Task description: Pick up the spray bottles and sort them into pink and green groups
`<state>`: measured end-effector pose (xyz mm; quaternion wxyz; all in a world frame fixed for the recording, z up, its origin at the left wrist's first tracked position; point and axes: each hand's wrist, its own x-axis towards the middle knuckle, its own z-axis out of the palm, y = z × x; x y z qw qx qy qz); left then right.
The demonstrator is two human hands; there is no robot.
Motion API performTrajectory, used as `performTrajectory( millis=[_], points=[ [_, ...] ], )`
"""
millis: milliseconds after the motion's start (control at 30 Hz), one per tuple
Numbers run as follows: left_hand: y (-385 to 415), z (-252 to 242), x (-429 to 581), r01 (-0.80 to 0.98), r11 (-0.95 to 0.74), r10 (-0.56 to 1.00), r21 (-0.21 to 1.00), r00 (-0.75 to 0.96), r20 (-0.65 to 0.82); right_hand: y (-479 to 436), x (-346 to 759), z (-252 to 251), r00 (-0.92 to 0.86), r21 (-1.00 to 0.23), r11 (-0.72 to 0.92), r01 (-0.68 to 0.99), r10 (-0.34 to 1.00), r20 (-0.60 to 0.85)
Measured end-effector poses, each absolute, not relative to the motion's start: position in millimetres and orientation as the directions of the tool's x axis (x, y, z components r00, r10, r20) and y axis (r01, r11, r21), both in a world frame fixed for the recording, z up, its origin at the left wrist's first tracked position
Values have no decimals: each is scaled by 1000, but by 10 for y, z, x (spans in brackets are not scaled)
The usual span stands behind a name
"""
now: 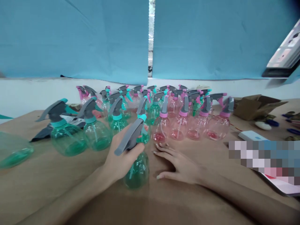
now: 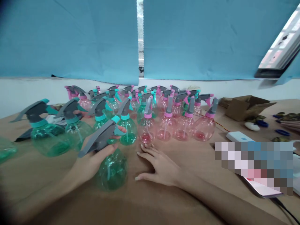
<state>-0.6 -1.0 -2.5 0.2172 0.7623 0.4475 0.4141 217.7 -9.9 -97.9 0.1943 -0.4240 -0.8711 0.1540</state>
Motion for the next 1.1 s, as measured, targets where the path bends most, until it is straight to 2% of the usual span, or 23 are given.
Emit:
performTrajectory(
  millis=[200,400,867,1100],
  points=[
    [7,25,-1,475,-536,844,698,289,451,-96,2212,-988,-587,-437,613,658,781,212],
    [14,7,-22,422,-505,860,753,320,398,-88,2243,-1003,-600,-440,615,654,776,194],
    [-9,-49,25,378,-412,909,829,230,347,-116,2251,-981,-579,-432,601,672,791,198],
    [-7,-20,36,455,-395,917,798,245,315,-109,2263,-977,-589,-410,606,681,787,185]
  ],
)
